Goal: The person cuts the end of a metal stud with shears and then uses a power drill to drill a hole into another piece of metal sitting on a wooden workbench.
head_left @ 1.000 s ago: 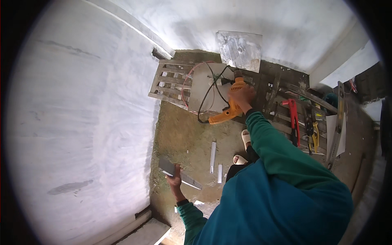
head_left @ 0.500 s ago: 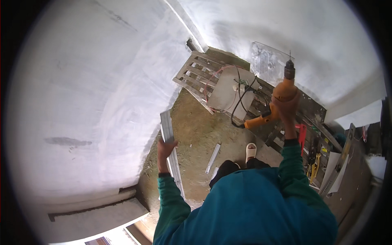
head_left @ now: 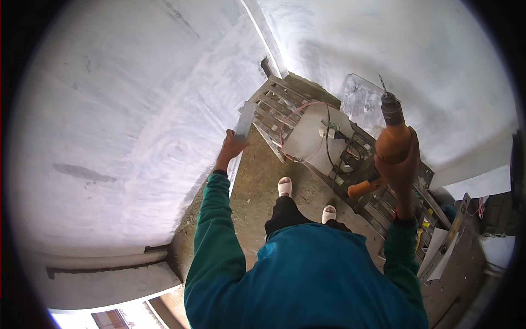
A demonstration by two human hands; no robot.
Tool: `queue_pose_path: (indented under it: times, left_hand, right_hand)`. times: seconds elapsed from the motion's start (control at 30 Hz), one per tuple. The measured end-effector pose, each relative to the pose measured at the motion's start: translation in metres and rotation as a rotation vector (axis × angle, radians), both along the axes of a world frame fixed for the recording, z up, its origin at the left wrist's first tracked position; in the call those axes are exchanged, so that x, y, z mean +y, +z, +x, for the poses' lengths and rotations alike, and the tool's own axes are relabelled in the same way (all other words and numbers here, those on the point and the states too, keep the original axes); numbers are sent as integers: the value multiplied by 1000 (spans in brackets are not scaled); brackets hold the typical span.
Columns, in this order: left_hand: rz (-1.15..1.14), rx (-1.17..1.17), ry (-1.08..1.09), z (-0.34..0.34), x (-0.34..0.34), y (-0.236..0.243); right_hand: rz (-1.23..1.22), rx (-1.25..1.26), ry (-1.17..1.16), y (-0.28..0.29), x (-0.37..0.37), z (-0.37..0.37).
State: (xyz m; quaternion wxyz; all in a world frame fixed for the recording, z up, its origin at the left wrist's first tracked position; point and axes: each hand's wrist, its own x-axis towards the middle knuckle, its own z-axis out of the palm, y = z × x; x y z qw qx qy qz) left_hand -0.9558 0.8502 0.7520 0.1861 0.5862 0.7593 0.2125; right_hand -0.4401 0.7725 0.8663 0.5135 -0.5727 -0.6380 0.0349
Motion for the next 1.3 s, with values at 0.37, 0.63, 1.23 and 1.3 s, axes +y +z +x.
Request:
queue_pose_path:
  times: [0.37, 0.63, 1.23, 1.3]
  left_hand:
    - [-575, -180, -247, -2, 165, -57]
    - [-466, -251, -482, 7, 250, -121]
    - [262, 117, -360, 23, 235, -142]
    - [184, 101, -367, 21, 221, -137]
  right_hand:
    - [-189, -102, -76, 50, 16, -61]
    - [-379, -301, -255, 77, 61, -145]
    - [-477, -379, -95, 39, 137, -214]
    - [-456, -380, -80, 35, 145, -215]
